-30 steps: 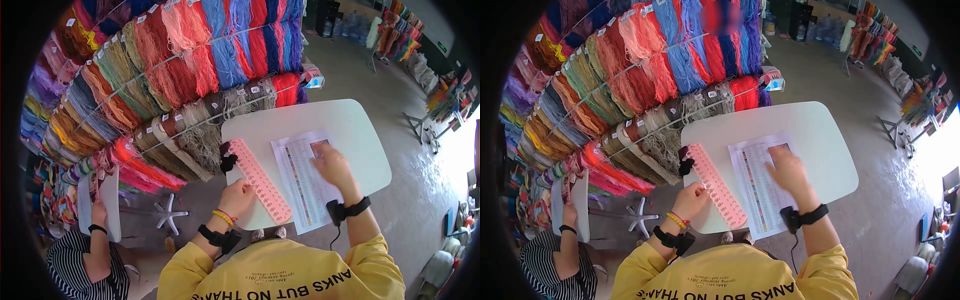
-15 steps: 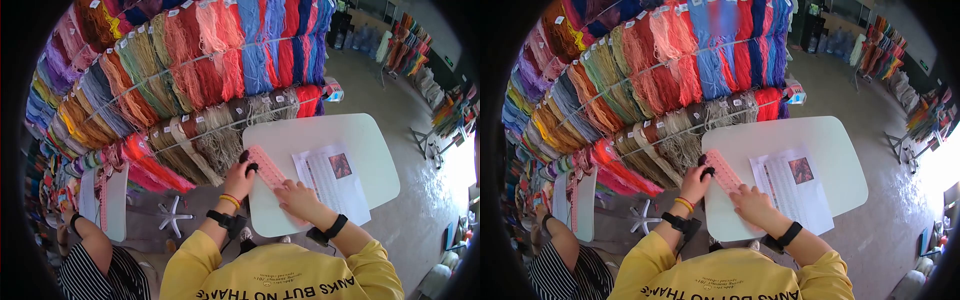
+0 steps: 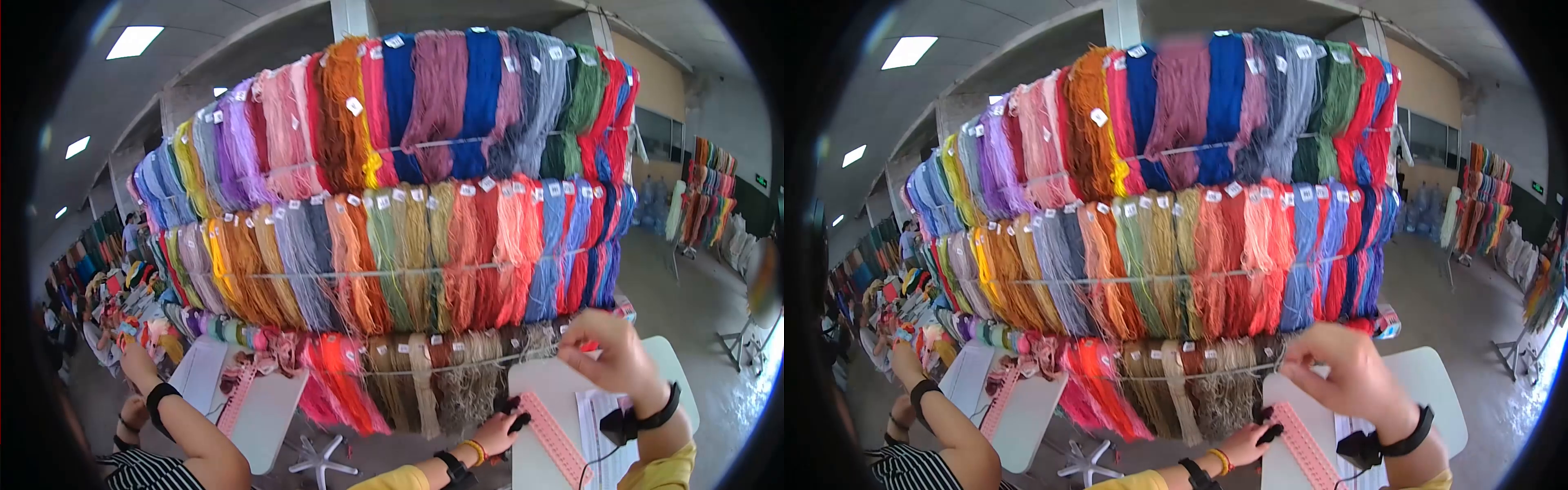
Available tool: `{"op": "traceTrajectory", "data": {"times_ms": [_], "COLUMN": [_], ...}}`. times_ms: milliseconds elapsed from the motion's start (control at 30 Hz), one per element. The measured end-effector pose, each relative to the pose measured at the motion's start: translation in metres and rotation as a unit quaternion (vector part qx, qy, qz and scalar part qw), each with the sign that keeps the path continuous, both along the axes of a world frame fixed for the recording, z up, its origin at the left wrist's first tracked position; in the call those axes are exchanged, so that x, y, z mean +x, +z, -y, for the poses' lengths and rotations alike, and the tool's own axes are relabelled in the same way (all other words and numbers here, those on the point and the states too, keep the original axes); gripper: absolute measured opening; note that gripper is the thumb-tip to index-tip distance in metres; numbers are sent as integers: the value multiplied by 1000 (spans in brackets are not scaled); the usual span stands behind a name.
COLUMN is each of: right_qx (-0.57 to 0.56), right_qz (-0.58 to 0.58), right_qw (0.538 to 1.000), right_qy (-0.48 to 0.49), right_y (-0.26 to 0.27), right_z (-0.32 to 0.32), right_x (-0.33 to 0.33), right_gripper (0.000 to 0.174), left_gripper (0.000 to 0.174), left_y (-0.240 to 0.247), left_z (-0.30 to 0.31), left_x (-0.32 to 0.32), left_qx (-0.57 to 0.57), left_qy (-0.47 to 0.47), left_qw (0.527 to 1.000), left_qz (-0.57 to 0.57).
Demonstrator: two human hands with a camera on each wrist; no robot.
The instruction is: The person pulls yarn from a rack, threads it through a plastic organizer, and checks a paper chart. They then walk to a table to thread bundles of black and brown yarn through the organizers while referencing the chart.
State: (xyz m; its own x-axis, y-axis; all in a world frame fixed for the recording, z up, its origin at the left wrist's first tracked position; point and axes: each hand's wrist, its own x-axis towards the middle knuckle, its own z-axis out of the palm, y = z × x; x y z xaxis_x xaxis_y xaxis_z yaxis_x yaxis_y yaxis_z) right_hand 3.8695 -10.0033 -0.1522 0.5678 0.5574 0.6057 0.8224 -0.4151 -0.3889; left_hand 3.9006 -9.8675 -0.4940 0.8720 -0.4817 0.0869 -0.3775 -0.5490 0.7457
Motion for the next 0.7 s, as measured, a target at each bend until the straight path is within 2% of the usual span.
{"op": "traceTrajectory", "data": {"times_ms": [67,133,200,267,367,400,433,500,533,567,600,633,667,700], "right_qx": [30,35,25,33,43,59,59,62,83,104,125,147,169,192], "right_qz": [5,43,83,93,136,140,163,207,198,188,177,193,208,222], "right_qw": [999,997,993,990,982,979,977,972,973,973,973,968,962,955], "right_qy": [23,49,82,99,121,133,120,93,90,87,84,67,50,32], "right_y": [37,64,83,96,107,110,113,121,126,129,133,139,144,149], "right_z": [-34,-70,-105,-142,-201,-221,-239,-273,-290,-305,-320,-332,-343,-352], "right_x": [8,21,40,58,102,118,132,160,175,190,202,212,220,227], "right_gripper": [11,8,7,10,13,13,14,15,16,17,18,20,21,23], "left_gripper": [56,53,56,58,57,47,43,36,32,28,25,21,18,15], "left_y": [-13,2,-27,-9,-59,-40,-7,69,113,162,217,273,324,362], "left_z": [0,-3,3,-3,5,0,-16,-83,-128,-186,-255,-323,-367,-393], "left_x": [4,-1,12,12,22,16,7,-6,-15,-28,-49,-79,-111,-134], "left_qx": [24,38,18,50,-29,-36,-23,49,114,211,330,437,511,559], "left_qy": [-10,-28,-53,-86,-80,-63,-41,41,116,219,349,469,550,597], "left_qw": [999,999,998,994,984,967,959,937,909,856,761,640,528,444], "left_qz": [38,-1,11,-44,158,244,280,344,383,419,436,423,397,367]}}
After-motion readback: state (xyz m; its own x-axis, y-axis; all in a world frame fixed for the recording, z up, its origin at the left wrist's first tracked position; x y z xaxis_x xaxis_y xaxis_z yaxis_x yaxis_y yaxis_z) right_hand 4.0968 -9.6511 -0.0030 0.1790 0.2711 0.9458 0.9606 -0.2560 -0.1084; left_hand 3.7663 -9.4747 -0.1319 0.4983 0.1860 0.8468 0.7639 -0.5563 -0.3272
